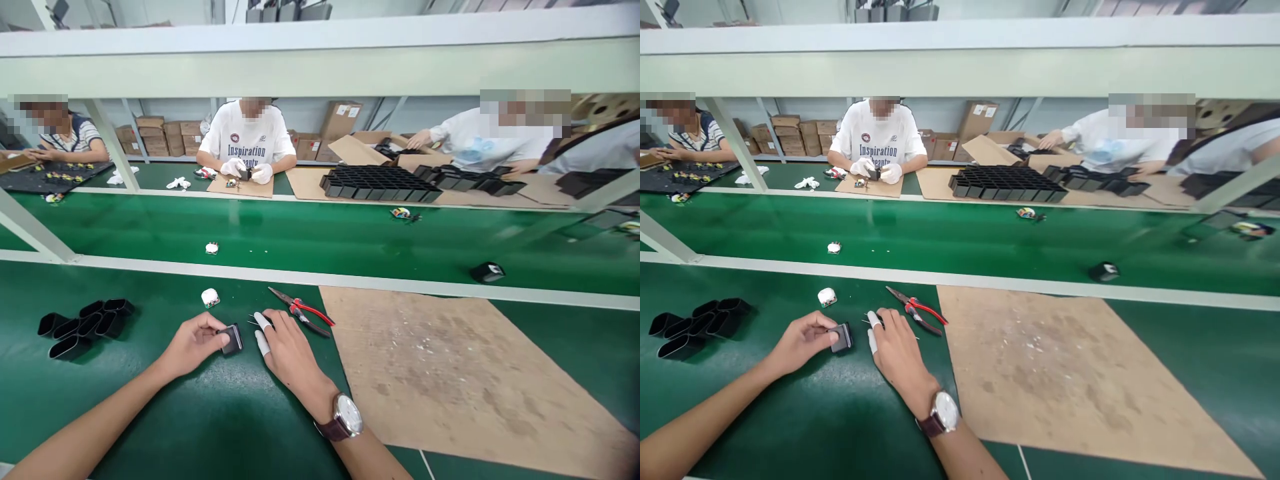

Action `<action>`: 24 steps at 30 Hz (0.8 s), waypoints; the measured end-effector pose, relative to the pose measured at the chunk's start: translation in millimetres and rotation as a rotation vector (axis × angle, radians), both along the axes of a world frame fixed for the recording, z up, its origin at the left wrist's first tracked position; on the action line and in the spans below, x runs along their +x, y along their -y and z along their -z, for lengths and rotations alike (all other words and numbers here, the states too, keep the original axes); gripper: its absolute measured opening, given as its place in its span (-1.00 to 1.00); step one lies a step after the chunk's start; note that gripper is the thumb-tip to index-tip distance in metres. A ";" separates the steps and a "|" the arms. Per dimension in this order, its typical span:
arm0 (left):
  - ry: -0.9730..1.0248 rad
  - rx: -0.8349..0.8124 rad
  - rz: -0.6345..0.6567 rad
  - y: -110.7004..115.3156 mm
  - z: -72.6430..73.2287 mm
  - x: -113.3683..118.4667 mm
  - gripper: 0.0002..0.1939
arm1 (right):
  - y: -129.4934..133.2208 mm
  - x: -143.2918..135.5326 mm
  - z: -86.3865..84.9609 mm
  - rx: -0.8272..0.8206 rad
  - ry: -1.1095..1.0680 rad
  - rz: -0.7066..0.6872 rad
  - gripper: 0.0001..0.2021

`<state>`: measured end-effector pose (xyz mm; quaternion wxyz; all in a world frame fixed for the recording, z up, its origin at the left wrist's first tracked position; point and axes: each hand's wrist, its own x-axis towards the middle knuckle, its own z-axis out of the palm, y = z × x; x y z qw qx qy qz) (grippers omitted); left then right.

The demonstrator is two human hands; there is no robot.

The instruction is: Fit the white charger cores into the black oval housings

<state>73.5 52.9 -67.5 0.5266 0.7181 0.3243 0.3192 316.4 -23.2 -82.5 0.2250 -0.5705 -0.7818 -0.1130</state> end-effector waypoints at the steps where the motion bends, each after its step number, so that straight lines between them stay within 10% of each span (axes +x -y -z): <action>1: 0.050 -0.183 -0.036 -2.7 -2.7 0.3 -0.73 | 0.4 1.0 0.9 -0.003 0.009 0.013 -0.63; 6: 0.215 -0.528 -0.097 -7.7 -15.7 2.9 -0.60 | -1.4 9.6 7.7 -0.006 0.084 0.081 -0.54; 14: -0.287 0.290 -0.395 -87.4 -47.3 2.3 -0.56 | -3.4 16.2 2.8 -0.006 0.105 0.160 -0.62; 19: -0.516 0.427 -0.586 -164.9 -66.1 -7.3 -0.79 | 2.4 8.7 -1.3 0.003 0.073 0.083 -0.61; 24: -0.680 0.457 -0.552 -178.9 -63.9 -23.4 -0.79 | 4.0 6.4 1.5 0.033 0.061 0.039 -0.60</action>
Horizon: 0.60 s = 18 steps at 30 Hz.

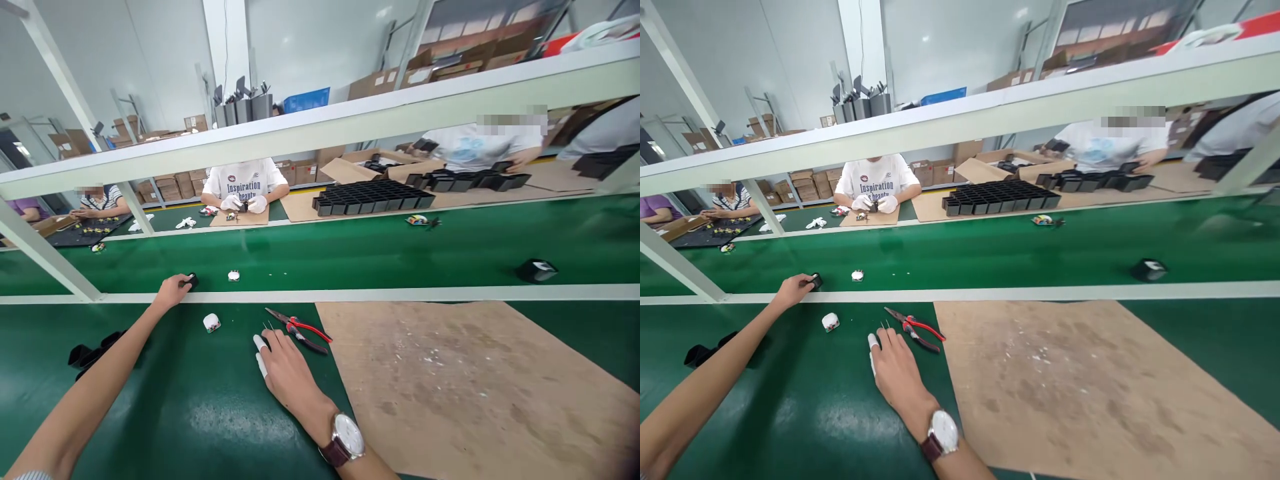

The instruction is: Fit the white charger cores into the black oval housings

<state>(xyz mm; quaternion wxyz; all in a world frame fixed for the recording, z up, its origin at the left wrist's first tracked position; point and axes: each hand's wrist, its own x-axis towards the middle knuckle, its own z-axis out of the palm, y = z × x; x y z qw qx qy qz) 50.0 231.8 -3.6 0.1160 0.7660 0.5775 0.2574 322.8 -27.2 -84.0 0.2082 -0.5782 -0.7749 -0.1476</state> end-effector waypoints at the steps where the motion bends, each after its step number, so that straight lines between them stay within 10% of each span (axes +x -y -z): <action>1: -0.021 0.003 0.010 2.5 -1.9 -7.1 -0.71 | -0.1 0.2 0.9 0.011 -0.002 -0.010 -0.59; 9: -0.190 -0.049 -0.040 53.3 -45.1 -116.4 -0.43 | -7.1 1.8 21.5 0.120 -0.036 -0.128 -0.60; 18: -0.353 -0.150 0.000 109.4 -7.8 -157.1 -0.36 | -33.5 -42.4 -2.0 -0.085 0.006 -0.199 -0.70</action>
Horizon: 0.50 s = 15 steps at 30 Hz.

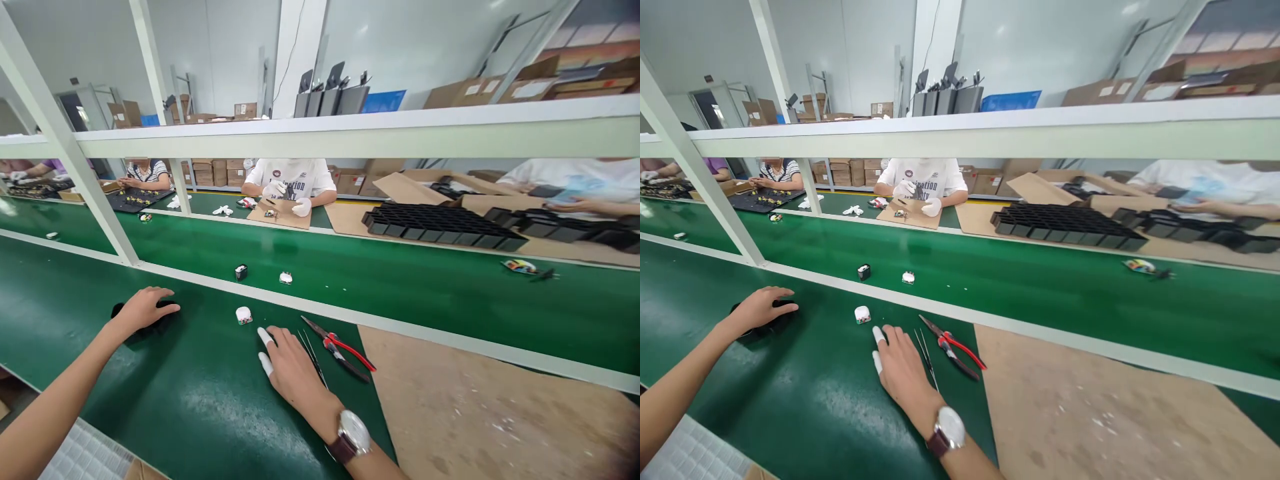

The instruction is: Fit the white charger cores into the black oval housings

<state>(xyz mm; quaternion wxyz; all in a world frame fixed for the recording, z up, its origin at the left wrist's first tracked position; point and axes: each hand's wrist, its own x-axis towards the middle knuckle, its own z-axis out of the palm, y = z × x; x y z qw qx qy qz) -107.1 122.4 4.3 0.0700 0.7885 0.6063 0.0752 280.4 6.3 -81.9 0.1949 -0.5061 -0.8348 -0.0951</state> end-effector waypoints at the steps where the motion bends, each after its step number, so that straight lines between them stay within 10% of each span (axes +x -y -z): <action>1: -0.002 0.014 0.021 -1.7 3.8 2.0 -0.38 | -7.4 -7.8 -5.1 -0.039 -0.003 0.007 -0.73; 8: 0.007 0.123 0.139 -12.9 17.1 35.4 -0.56 | -57.1 -44.7 -15.9 -0.107 -0.057 0.027 -0.80; 15: 0.213 0.184 0.362 27.5 10.1 72.5 -0.58 | -18.0 -12.2 -8.8 -0.114 -0.133 -0.044 -0.81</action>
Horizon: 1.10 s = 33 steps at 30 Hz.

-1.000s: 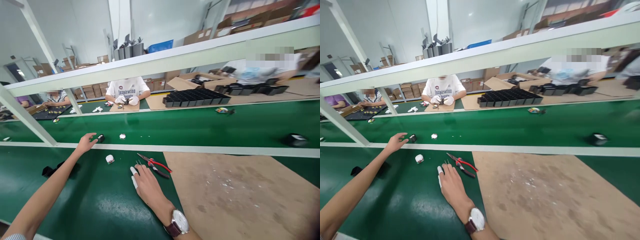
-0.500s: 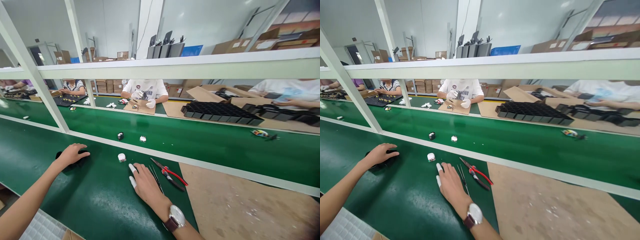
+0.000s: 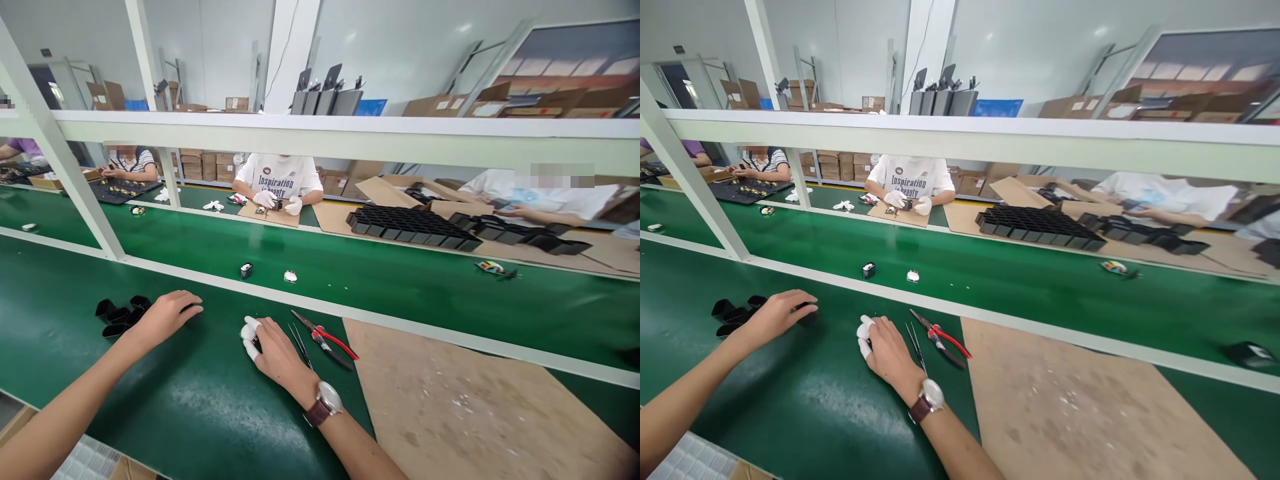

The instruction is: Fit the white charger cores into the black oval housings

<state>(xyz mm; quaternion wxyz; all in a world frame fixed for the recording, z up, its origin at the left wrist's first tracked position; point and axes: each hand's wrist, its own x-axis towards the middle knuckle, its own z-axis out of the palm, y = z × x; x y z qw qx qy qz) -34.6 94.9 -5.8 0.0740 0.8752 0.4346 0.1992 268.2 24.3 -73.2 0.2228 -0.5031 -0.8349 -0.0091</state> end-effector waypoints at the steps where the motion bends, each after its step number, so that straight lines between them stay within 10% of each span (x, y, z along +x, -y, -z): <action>1: 0.031 -0.012 0.038 6.8 -1.4 6.8 -0.58 | 8.1 7.2 0.6 0.015 -0.020 0.006 -0.78; 7: 0.013 -0.050 0.224 22.8 5.9 68.8 -0.63 | 35.4 26.6 11.2 0.112 -0.004 0.141 -0.81; 12: -0.055 -0.001 0.245 19.9 19.5 110.1 -0.63 | 45.3 32.3 10.1 0.077 -0.153 0.155 -0.36; 20: 0.213 -0.355 0.243 10.3 25.3 79.0 -0.57 | 51.9 42.1 0.1 -0.094 -0.165 0.005 -0.38; 25: 0.196 -0.458 0.346 15.1 37.9 73.7 0.03 | 53.4 47.0 -5.6 -0.152 -0.195 -0.057 -0.39; 33: 0.131 -0.402 0.276 21.7 47.0 80.7 -0.21 | 47.6 48.4 2.0 -0.116 -0.254 -0.061 -0.55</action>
